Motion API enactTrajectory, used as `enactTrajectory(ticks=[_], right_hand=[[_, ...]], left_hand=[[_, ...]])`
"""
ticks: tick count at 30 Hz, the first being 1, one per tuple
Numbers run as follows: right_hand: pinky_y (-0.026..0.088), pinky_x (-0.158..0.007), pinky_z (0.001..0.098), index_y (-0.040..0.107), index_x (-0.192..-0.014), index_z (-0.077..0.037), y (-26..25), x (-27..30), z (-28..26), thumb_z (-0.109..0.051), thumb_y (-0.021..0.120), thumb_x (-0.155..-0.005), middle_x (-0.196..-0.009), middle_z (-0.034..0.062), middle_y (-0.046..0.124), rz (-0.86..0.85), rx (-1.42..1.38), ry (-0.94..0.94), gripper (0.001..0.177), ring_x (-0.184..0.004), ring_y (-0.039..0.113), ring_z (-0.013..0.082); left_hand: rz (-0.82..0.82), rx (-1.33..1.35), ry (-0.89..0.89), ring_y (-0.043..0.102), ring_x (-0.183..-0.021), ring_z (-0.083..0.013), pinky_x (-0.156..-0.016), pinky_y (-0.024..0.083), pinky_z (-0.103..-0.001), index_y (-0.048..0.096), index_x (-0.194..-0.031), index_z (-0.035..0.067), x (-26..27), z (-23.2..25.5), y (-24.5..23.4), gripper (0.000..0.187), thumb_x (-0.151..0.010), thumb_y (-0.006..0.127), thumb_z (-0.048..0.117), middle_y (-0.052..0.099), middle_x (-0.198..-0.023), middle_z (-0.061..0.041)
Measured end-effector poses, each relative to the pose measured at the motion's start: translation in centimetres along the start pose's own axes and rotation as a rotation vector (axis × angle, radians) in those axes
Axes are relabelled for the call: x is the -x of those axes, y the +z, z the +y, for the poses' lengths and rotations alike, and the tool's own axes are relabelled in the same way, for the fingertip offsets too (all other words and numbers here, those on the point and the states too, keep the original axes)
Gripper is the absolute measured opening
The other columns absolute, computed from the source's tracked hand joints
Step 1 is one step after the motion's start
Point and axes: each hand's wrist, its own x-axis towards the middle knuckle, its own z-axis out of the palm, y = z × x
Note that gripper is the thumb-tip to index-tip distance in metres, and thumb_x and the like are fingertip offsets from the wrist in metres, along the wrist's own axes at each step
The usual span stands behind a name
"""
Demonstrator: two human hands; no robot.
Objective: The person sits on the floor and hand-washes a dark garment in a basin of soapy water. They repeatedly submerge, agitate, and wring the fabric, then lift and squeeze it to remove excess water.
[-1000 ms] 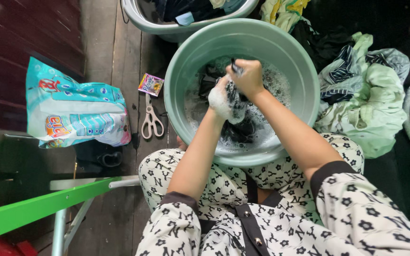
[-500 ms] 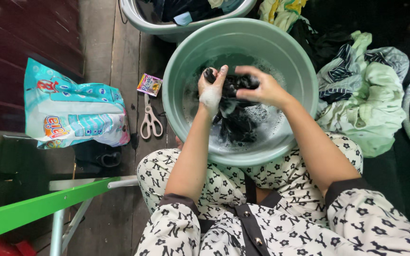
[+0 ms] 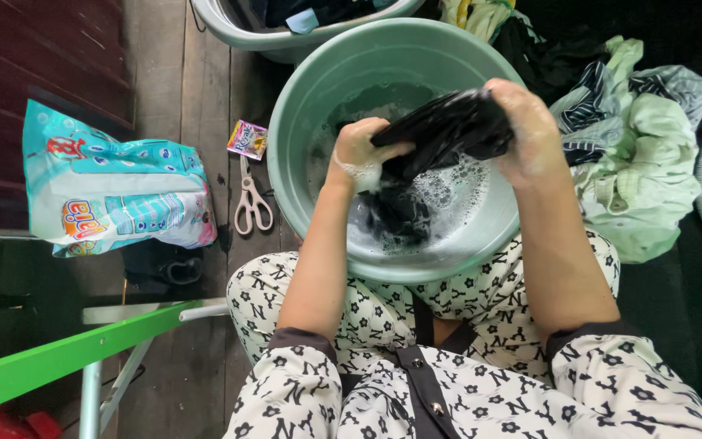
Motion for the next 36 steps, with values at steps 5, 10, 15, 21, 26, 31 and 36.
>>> enactTrajectory(ticks=[5, 10, 15, 21, 26, 31, 36], right_hand=[[0.051, -0.103, 0.0373, 0.064, -0.115, -0.003, 2.3, -0.3, -1.8, -0.032, 0.051, -0.121, -0.119, 0.0096, 0.067, -0.120, -0.184, -0.086, 0.032, -0.112, 0.064, 0.0210], [0.051, -0.110, 0.0398, 0.064, -0.130, -0.003, 5.0, -1.9, 1.1, -0.043, 0.043, -0.107, -0.122, 0.0090, 0.069, 0.078, -0.027, 0.081, 0.051, -0.118, 0.064, 0.0229], [0.040, -0.113, 0.0387, 0.058, -0.115, -0.004, 7.5, -1.8, 8.3, -0.024, 0.059, -0.109, -0.132, 0.0110, 0.054, -0.188, 0.814, -0.294, 0.021, -0.126, 0.052, 0.0251], [0.045, -0.099, 0.0418, 0.061, -0.099, -0.004, 5.7, -1.0, 12.9, -0.023, 0.070, -0.098, -0.114, 0.0146, 0.059, -0.195, 1.299, -0.558, 0.021, -0.110, 0.054, 0.0303], [0.053, -0.068, 0.0288, 0.058, -0.099, -0.011, 1.4, -4.5, 11.7, -0.038, 0.061, -0.106, -0.086, 0.0027, 0.062, 0.378, 0.207, -0.032, 0.028, -0.074, 0.060, 0.0130], [0.052, -0.061, 0.0310, 0.057, -0.087, -0.011, 0.8, -4.6, 9.8, -0.022, 0.072, -0.095, -0.079, -0.0002, 0.063, 0.526, 0.159, -0.031, 0.020, -0.065, 0.061, 0.0136], [0.035, -0.059, 0.0342, 0.046, -0.070, -0.006, 4.2, -2.1, 14.1, -0.009, 0.079, -0.096, -0.071, 0.0001, 0.046, 0.155, 0.873, -0.557, 0.042, -0.066, 0.041, 0.0126]], left_hand=[[-0.022, 0.066, -0.122, 0.068, -0.086, -0.0289, -0.079, 0.053, -0.033, 0.073, -0.104, 0.004, 0.2, -5.6, 3.5, 0.027, -0.079, 0.078, 0.009, 0.067, -0.092, -0.012], [0.062, 0.265, -0.552, 0.066, -0.078, -0.0250, -0.077, 0.053, -0.036, 0.072, -0.100, -0.002, 1.6, -8.9, 6.5, 0.026, -0.082, 0.054, -0.001, 0.071, -0.080, -0.015], [0.116, 0.077, -0.512, 0.066, -0.074, -0.0173, -0.071, 0.054, -0.035, 0.074, -0.093, 0.001, 2.4, -13.0, 8.8, 0.021, -0.078, 0.059, 0.005, 0.071, -0.078, -0.013], [0.104, 0.334, -0.807, 0.061, -0.063, -0.0204, -0.059, 0.048, -0.036, 0.069, -0.080, 0.003, 1.7, -15.9, 7.3, 0.017, -0.079, 0.055, 0.013, 0.067, -0.070, -0.006], [0.020, 0.614, -0.633, 0.044, -0.065, -0.0175, -0.059, 0.037, -0.034, 0.060, -0.078, 0.002, 1.9, -8.4, 5.1, 0.007, -0.078, 0.061, 0.010, 0.049, -0.072, -0.002], [0.048, 1.464, -0.974, 0.064, -0.084, -0.0221, -0.081, 0.055, -0.039, 0.066, -0.097, 0.006, 1.0, -1.9, 3.3, 0.029, -0.087, 0.066, 0.034, 0.066, -0.093, -0.009], [0.211, 1.237, -1.058, 0.061, -0.088, -0.0200, -0.083, 0.052, -0.038, 0.069, -0.103, 0.006, 1.6, -2.1, 8.3, 0.043, -0.091, 0.069, 0.048, 0.066, -0.099, -0.008]])
